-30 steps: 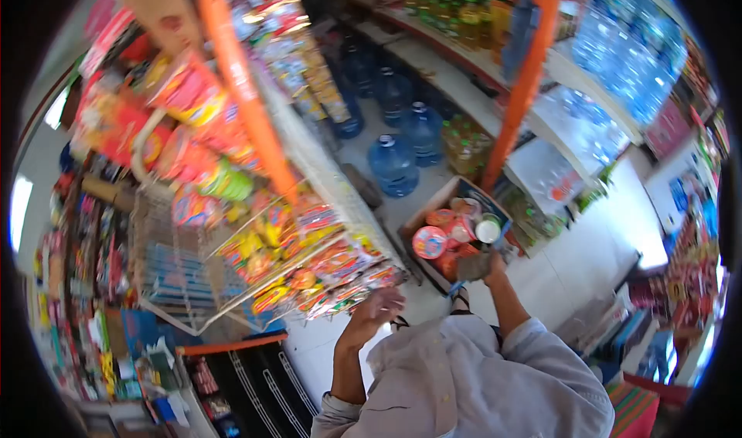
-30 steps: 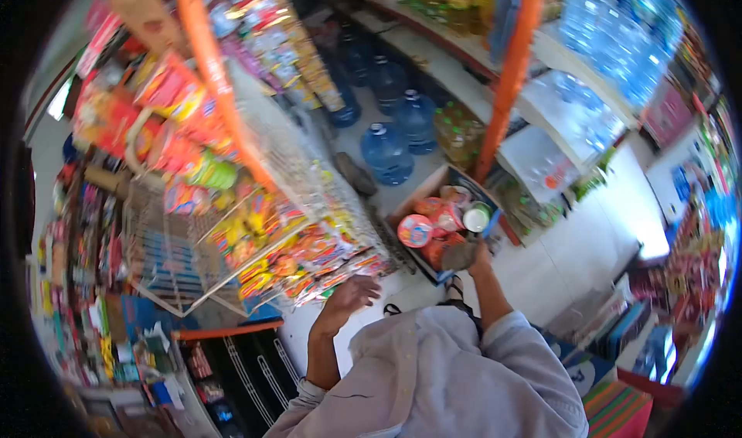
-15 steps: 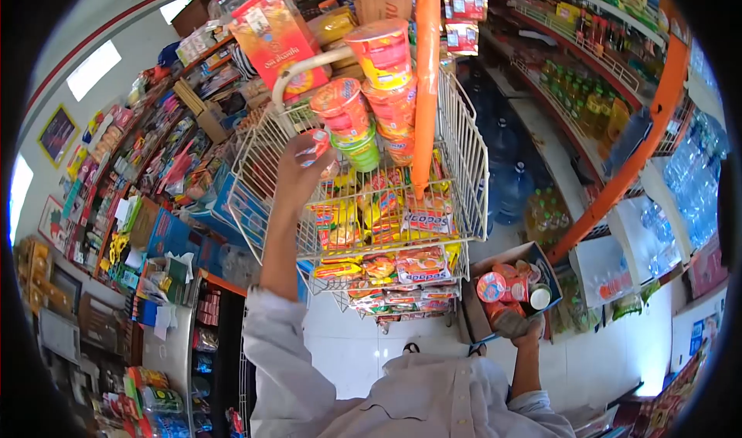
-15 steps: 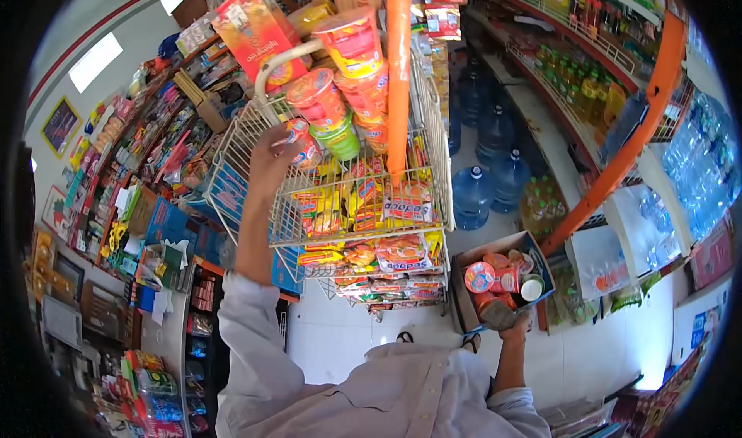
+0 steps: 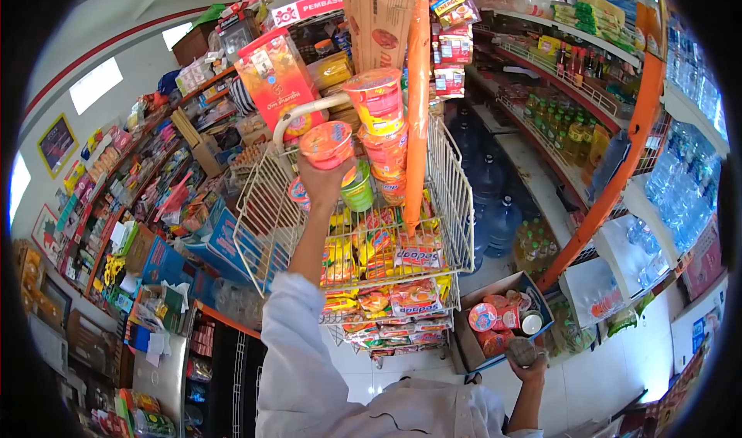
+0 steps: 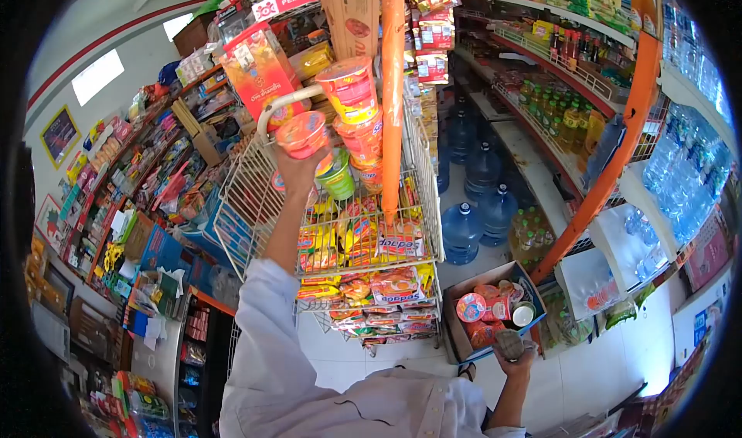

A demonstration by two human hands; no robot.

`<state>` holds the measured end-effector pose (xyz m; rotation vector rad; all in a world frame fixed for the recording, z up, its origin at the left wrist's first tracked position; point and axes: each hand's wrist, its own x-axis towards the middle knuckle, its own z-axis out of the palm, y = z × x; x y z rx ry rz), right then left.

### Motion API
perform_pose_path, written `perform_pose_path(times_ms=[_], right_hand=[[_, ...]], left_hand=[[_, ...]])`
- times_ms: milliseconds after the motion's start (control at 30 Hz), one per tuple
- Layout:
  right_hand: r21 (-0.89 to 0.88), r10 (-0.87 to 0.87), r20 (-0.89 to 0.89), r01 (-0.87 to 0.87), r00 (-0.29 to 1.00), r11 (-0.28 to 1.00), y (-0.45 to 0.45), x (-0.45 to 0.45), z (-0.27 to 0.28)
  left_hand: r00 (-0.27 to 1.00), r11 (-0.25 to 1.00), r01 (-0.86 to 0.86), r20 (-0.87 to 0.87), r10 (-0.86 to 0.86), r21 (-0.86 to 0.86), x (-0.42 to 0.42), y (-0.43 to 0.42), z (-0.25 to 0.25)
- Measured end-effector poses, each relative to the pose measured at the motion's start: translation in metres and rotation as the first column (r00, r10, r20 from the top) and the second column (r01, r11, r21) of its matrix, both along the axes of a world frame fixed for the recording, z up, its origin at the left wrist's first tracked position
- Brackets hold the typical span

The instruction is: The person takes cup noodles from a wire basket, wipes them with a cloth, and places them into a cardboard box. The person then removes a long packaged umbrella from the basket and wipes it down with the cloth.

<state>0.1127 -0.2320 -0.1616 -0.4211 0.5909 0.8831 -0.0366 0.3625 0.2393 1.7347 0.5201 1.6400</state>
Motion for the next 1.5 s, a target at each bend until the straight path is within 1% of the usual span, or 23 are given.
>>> perform_pose_path(times_ms=[100,200,233,333,367,400,467,500,533,567,633,667,700,767,800,967,1067,1133,1200,1233,1267,1367,1500], right_hand=[[-0.1,-0.069,0.207,0.092,0.976,0.991,-0.002,-0.008,0.014],[-0.516,-0.08,0.444,0.328,0.893,0.792,0.011,-0.009,0.049],[-0.52,-0.072,0.442,0.321,0.894,0.791,0.014,-0.007,0.058],[-0.272,-0.077,0.728,0.389,0.682,0.88,0.018,-0.002,0.087],[-0.283,-0.073,0.726,0.393,0.684,0.875,0.024,-0.003,0.106],[-0.425,0.115,0.816,0.452,0.567,0.784,0.032,-0.005,0.126],[-0.583,0.463,0.808,0.607,0.364,0.54,0.044,-0.01,0.161],[-0.603,0.603,0.742,0.683,0.291,0.412,0.044,-0.01,0.172],[-0.511,0.631,0.759,0.748,0.161,0.424,0.042,-0.005,0.161],[-0.411,0.655,0.755,0.798,0.027,0.441,0.039,0.0,0.15],[-0.654,0.863,0.506,0.647,-0.011,0.392,0.051,-0.013,0.222],[-0.649,0.656,0.747,0.338,0.111,0.682,0.057,-0.016,0.218],[-0.436,0.401,0.857,0.042,0.323,0.899,0.071,-0.023,0.23],[-0.51,0.499,0.86,-0.12,-0.109,0.852,0.096,-0.036,0.284],[-0.558,0.533,0.818,-0.076,-0.214,0.826,0.11,-0.044,0.281],[-0.63,0.643,0.491,0.27,-0.588,0.728,0.114,-0.072,0.296],[-0.605,0.524,0.566,0.111,-0.637,0.788,0.097,-0.084,0.299],[-0.587,0.465,0.605,0.033,-0.646,0.809,0.089,-0.083,0.295],[-0.582,0.536,0.774,-0.044,-0.336,0.812,0.082,-0.074,0.278],[-0.568,0.552,0.818,-0.075,-0.161,0.82,0.081,-0.07,0.271],[-0.57,0.556,0.817,-0.068,-0.154,0.819,0.084,-0.065,0.265],[-0.63,0.607,0.74,0.018,-0.289,0.776,0.096,-0.042,0.256],[-0.659,0.623,0.613,0.12,-0.486,0.743,0.091,-0.075,0.229]], left_hand=[[0.994,0.998,0.035,0.105,-0.041,0.06,-0.031,-0.057,0.029],[0.995,0.996,0.066,0.07,-0.07,0.067,-0.075,-0.066,-0.015],[0.996,0.996,0.059,0.068,-0.063,0.063,-0.09,-0.071,-0.041],[0.909,0.984,0.172,-0.39,-0.144,0.038,-0.127,-0.091,-0.13],[0.864,0.783,0.498,0.14,-0.483,-0.372,-0.128,-0.124,-0.123],[0.57,0.331,0.821,0.695,-0.438,-0.465,-0.125,-0.16,-0.115],[0.789,0.499,0.596,0.341,-0.512,-0.63,-0.121,-0.192,-0.136],[0.778,0.473,0.603,0.344,-0.525,-0.642,-0.109,-0.213,-0.116],[0.799,0.741,0.571,0.035,-0.6,-0.353,-0.099,-0.237,-0.094],[0.81,0.833,0.551,-0.264,-0.524,0.038,-0.086,-0.256,-0.082],[0.756,0.776,0.631,-0.214,-0.618,-0.012,-0.066,-0.282,-0.107],[0.715,0.73,0.682,-0.166,-0.679,-0.05,-0.06,-0.294,-0.117],[0.694,0.709,0.702,-0.162,-0.702,-0.062,-0.054,-0.303,-0.122],[0.638,0.727,0.674,-0.394,-0.662,-0.131,-0.047,-0.318,-0.13],[0.595,0.743,0.651,-0.503,-0.626,-0.155,-0.044,-0.322,-0.133],[0.609,0.744,0.598,-0.434,-0.664,-0.299,-0.034,-0.32,-0.158],[0.712,0.671,0.497,-0.184,-0.678,-0.551,-0.029,-0.307,-0.175],[0.674,0.741,0.524,-0.328,-0.662,-0.42,-0.029,-0.304,-0.169],[0.614,0.799,0.588,-0.575,-0.541,-0.125,-0.028,-0.308,-0.153],[0.61,0.795,0.593,-0.574,-0.546,-0.126,-0.027,-0.314,-0.148],[0.603,0.783,0.612,-0.574,-0.554,-0.113,-0.024,-0.325,-0.144],[0.574,0.741,0.666,-0.575,-0.584,-0.087,-0.02,-0.344,-0.144],[0.354,0.822,0.487,-0.794,-0.495,-0.296,-0.024,-0.329,-0.169]])
